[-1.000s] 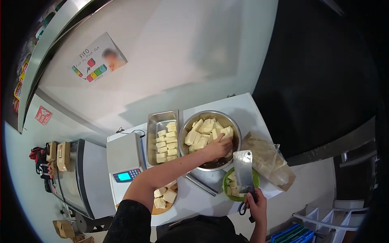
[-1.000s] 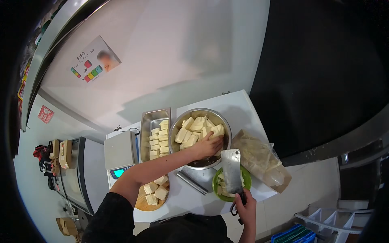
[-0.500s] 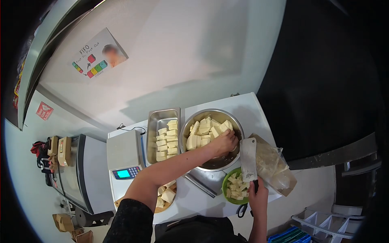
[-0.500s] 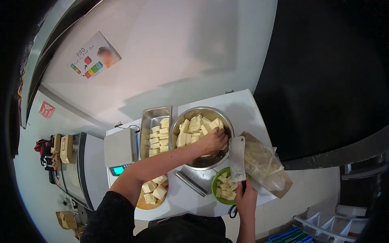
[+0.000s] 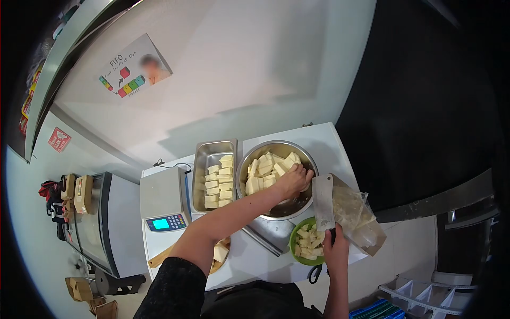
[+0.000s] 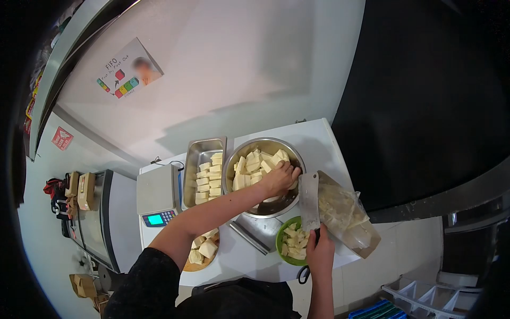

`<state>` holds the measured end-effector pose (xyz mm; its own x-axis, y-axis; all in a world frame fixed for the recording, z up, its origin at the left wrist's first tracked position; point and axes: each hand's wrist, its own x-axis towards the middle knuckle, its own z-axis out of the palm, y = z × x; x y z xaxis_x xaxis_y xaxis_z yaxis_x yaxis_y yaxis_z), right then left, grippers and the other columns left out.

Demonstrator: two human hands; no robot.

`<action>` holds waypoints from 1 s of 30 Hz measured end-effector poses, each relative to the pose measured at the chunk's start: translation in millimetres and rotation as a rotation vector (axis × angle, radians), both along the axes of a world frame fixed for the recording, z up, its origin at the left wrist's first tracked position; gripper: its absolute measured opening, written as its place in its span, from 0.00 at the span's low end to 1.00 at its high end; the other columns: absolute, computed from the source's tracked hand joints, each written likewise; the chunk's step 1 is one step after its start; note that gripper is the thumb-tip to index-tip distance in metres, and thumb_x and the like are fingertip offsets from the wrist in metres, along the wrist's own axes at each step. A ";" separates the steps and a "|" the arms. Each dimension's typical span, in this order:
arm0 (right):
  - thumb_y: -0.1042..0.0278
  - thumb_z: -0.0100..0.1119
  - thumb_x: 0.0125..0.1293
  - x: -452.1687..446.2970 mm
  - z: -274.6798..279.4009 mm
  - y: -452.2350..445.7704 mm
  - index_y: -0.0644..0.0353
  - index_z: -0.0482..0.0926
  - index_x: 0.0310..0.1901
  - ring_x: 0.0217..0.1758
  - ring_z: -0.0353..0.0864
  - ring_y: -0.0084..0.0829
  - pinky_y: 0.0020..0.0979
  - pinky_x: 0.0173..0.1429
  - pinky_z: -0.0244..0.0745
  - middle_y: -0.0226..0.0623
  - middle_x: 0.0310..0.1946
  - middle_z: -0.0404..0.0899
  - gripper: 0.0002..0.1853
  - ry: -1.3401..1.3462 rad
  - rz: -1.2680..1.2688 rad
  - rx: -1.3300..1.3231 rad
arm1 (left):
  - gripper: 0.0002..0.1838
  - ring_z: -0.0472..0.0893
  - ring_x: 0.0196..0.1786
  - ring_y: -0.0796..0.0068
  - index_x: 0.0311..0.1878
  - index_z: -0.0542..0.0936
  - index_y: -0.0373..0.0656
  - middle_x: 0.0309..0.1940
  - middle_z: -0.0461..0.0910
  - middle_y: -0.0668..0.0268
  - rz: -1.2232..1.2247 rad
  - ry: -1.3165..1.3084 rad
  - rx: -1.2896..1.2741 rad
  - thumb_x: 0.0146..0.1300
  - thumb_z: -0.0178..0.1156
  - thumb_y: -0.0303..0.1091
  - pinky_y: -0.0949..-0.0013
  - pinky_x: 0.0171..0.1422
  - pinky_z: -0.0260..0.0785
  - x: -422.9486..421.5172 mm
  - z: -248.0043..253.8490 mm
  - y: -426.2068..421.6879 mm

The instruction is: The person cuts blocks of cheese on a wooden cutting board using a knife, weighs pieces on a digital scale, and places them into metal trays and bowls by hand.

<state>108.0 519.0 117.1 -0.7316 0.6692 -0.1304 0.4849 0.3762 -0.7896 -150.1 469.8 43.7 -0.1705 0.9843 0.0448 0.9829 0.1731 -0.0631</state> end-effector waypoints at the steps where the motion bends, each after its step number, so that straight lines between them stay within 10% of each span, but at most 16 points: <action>1: 0.69 0.53 0.69 -0.3 -0.5 1.8 0.71 0.71 0.57 0.35 0.80 0.58 0.45 0.37 0.74 0.59 0.30 0.79 0.19 -0.014 0.008 -0.002 | 0.34 0.73 0.53 0.60 0.53 0.68 0.39 0.42 0.76 0.58 0.010 -0.014 -0.003 0.40 0.70 0.37 0.62 0.61 0.60 0.1 0.7 0.1; 30: 0.71 0.53 0.69 6.0 -12.2 -15.1 0.69 0.71 0.53 0.27 0.79 0.50 0.41 0.32 0.71 0.52 0.25 0.79 0.15 0.046 -0.011 -0.005 | 0.35 0.64 0.63 0.58 0.50 0.80 0.48 0.43 0.78 0.59 -0.138 -0.398 -0.188 0.30 0.71 0.43 0.39 0.63 0.52 4.3 18.8 -43.1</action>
<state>114.0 503.9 104.9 -0.7295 0.6766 -0.1003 0.4519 0.3667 -0.8133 -145.8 426.7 62.6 -0.0048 0.9839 -0.1786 0.9502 0.0602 0.3058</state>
